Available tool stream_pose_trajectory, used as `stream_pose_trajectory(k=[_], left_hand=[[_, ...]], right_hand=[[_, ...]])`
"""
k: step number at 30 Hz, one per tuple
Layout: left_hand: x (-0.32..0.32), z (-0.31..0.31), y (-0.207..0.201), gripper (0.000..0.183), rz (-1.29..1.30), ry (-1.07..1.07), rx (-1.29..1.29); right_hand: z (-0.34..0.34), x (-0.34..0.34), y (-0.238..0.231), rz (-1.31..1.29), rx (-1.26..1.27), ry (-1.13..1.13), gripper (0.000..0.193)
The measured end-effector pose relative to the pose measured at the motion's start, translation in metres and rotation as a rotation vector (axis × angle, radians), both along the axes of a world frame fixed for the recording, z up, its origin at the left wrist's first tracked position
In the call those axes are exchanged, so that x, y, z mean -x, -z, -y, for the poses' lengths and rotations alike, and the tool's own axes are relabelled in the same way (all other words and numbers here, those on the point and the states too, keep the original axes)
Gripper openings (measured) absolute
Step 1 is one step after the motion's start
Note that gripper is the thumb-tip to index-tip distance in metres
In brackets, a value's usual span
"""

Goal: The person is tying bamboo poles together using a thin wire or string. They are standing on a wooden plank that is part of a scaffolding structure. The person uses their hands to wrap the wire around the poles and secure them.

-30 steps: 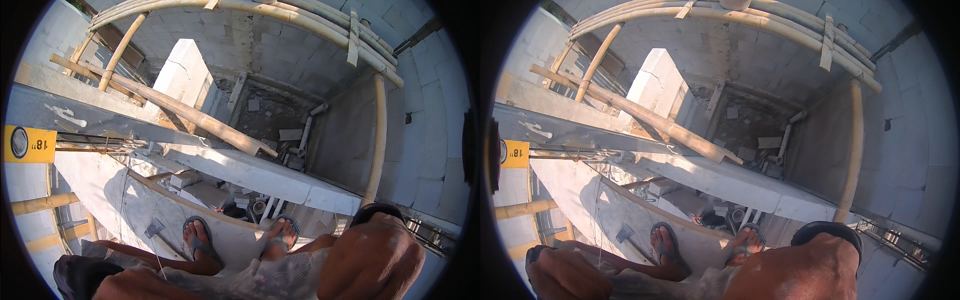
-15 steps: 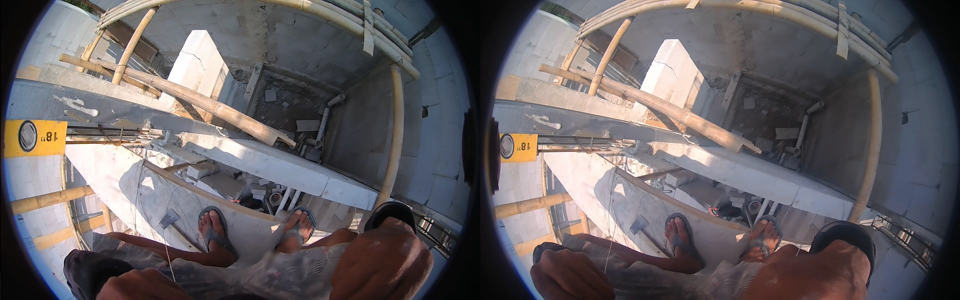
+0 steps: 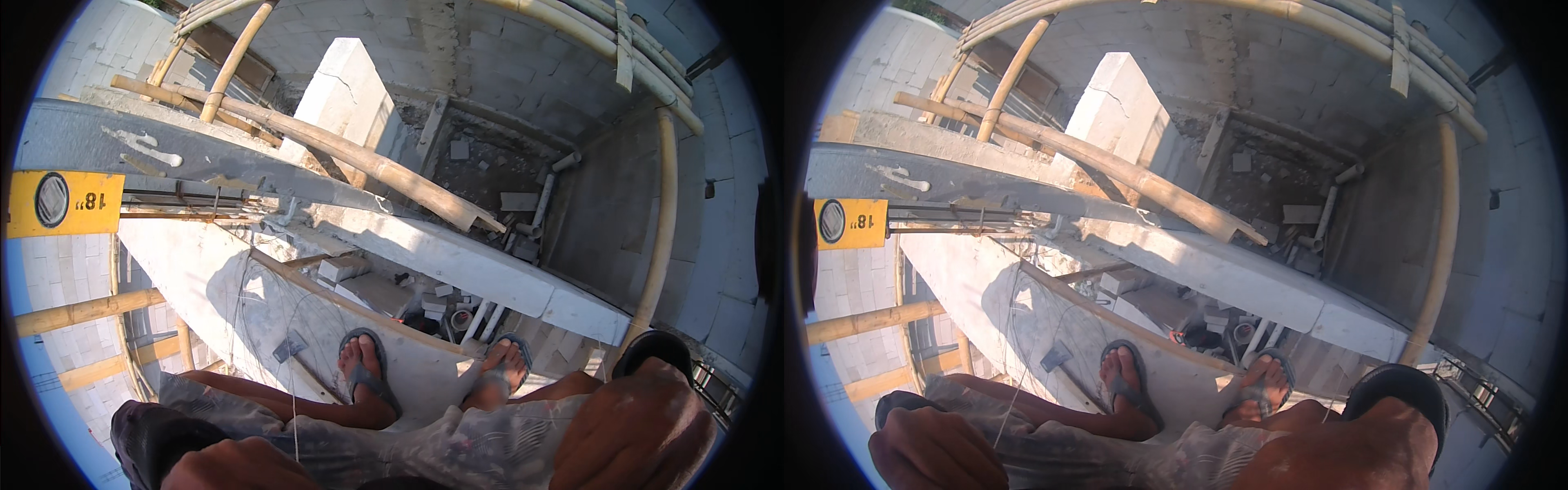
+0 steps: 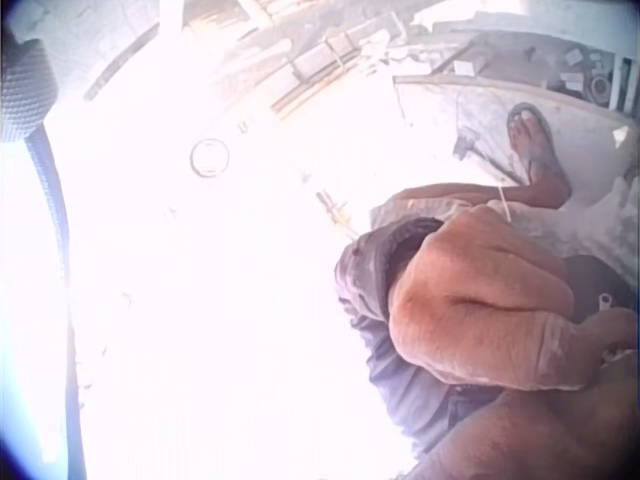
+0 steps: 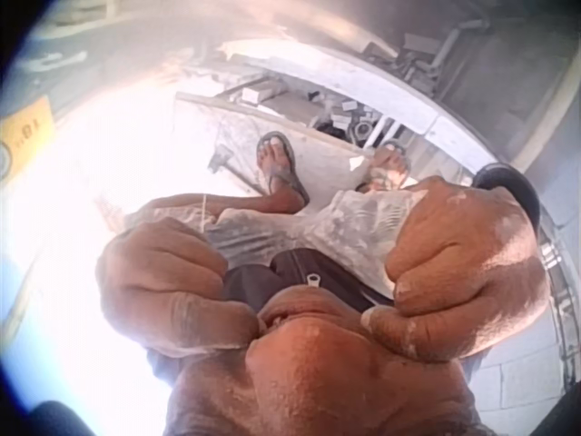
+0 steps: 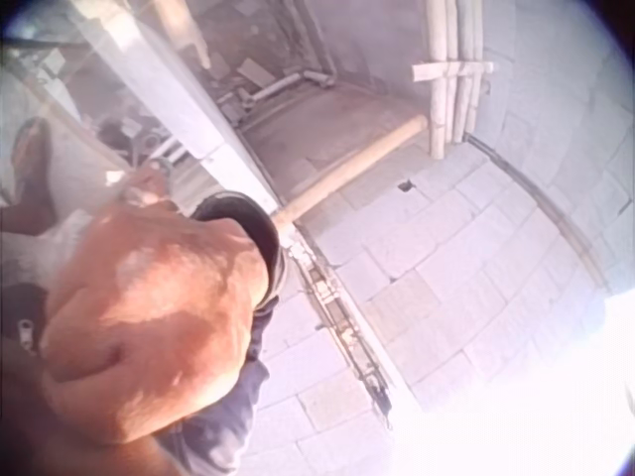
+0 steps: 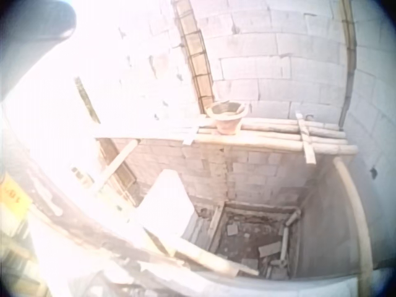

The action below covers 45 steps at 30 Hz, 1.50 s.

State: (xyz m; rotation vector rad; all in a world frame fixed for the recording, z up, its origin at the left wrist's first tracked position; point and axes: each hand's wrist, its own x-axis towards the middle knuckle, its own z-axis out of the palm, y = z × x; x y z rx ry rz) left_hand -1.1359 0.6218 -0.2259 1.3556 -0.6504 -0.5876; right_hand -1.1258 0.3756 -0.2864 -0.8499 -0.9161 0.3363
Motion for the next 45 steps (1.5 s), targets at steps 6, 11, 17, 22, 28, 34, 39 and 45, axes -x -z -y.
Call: stream_pose_trajectory(k=[6,11,17,22,28,34,39,45], left_hand=[[0.002,-0.009,-0.001,0.032,0.002,0.013,-0.022],[0.000,-0.006,-0.002,0.031,0.003,0.021,-0.029],[0.001,-0.007,0.001,0.031,0.001,0.014,-0.008],[-0.001,-0.007,0.001,0.031,0.001,0.027,-0.003],[0.000,-0.008,0.004,0.031,0.001,0.032,0.011],[0.001,-0.009,0.004,0.031,-0.006,0.034,0.041],[-0.003,-0.015,-0.001,0.032,-0.009,0.100,-0.024],[0.006,-0.013,0.001,0.031,0.030,-0.046,-0.039]], right_hand=[[-0.004,0.000,-0.001,-0.056,0.009,0.007,0.006],[-0.007,0.003,-0.001,-0.070,0.004,0.045,0.008],[-0.005,0.001,-0.001,-0.071,0.014,0.001,0.008],[-0.004,0.002,-0.002,-0.070,0.024,0.003,0.008],[-0.005,0.002,-0.003,-0.050,0.042,-0.001,0.010],[-0.009,-0.002,-0.003,0.015,0.100,0.113,0.011],[-0.011,-0.009,0.002,0.026,0.078,-0.042,0.010],[-0.020,-0.011,0.003,0.012,0.077,0.031,0.011]])
